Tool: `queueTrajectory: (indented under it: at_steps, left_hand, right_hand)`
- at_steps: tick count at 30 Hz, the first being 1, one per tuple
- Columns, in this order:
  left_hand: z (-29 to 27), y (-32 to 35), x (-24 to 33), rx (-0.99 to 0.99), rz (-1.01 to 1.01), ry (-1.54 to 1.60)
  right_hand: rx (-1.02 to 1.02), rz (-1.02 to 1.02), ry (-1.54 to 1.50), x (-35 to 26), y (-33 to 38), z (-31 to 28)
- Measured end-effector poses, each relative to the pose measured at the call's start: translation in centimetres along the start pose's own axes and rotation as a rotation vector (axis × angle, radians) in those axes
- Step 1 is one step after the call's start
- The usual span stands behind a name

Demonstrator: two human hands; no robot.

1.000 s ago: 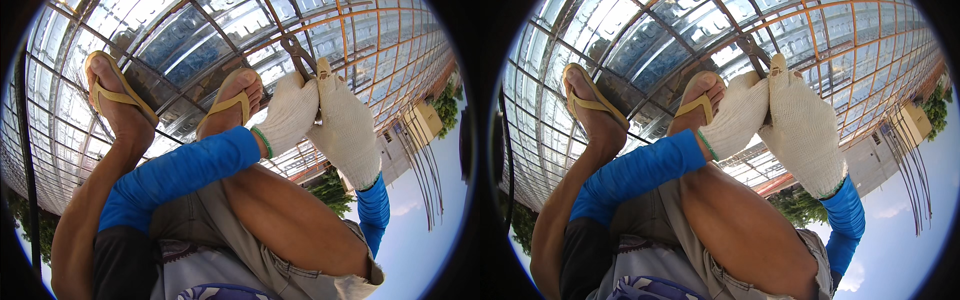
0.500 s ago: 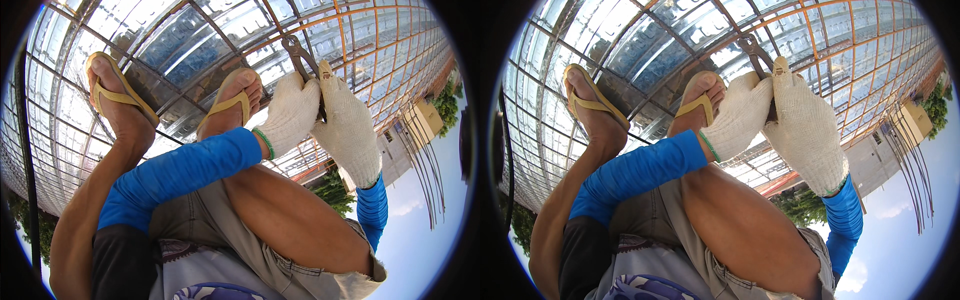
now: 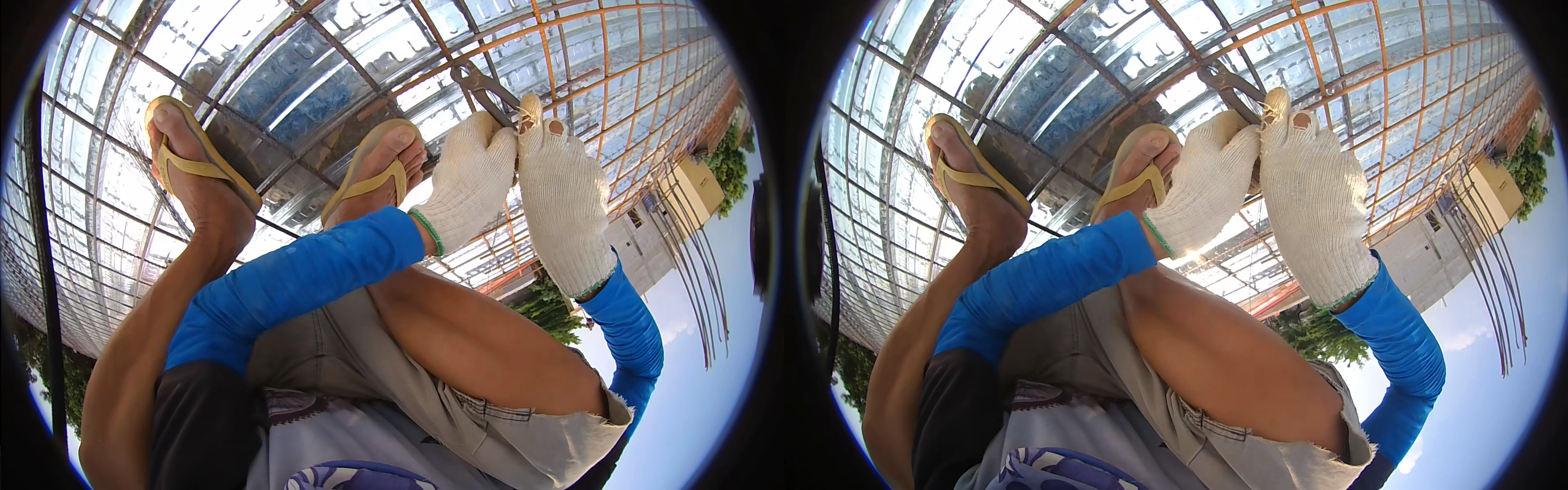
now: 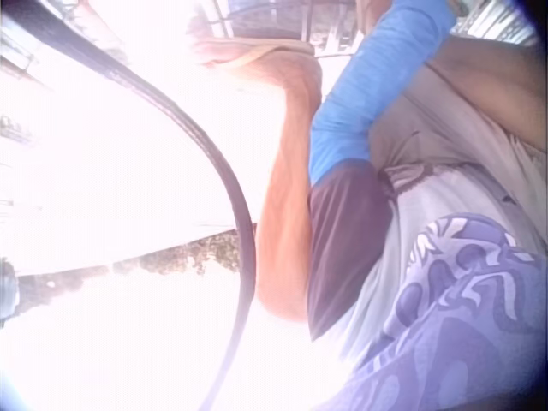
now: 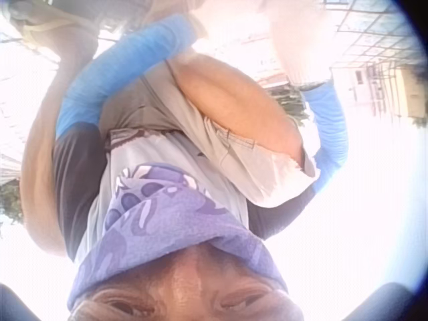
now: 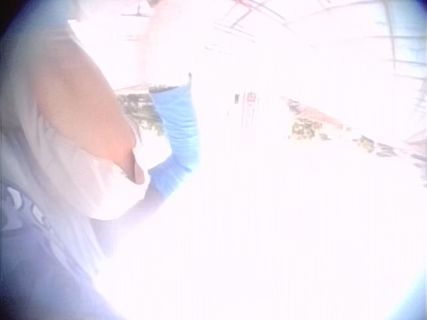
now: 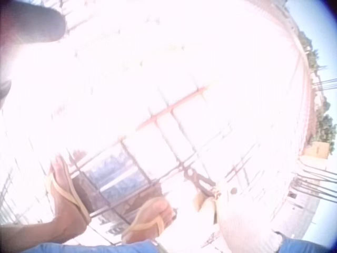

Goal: The person uses pliers to bend and secure metal rods into a grid-like frame. They repeatedly grip, twist, and adjust the rods to form joints, working on a large overhead structure.

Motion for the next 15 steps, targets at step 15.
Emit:
queueTrajectory:
  at_steps: [15]
  left_hand:
    - [2.9, -3.1, -1.2, 0.185, 0.011, 0.068]
  right_hand:
    - [-0.171, -0.123, -0.161, 4.8, -0.7, 3.2]
Point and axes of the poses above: each hand's wrist, its own y-axis away from the middle knuckle, its own z-axis out of the palm, x = y × z, the point moved 4 cm from there along -y, towards the middle knuckle, and after that the axes turned 1 degree about y, right-handed, at the moved point
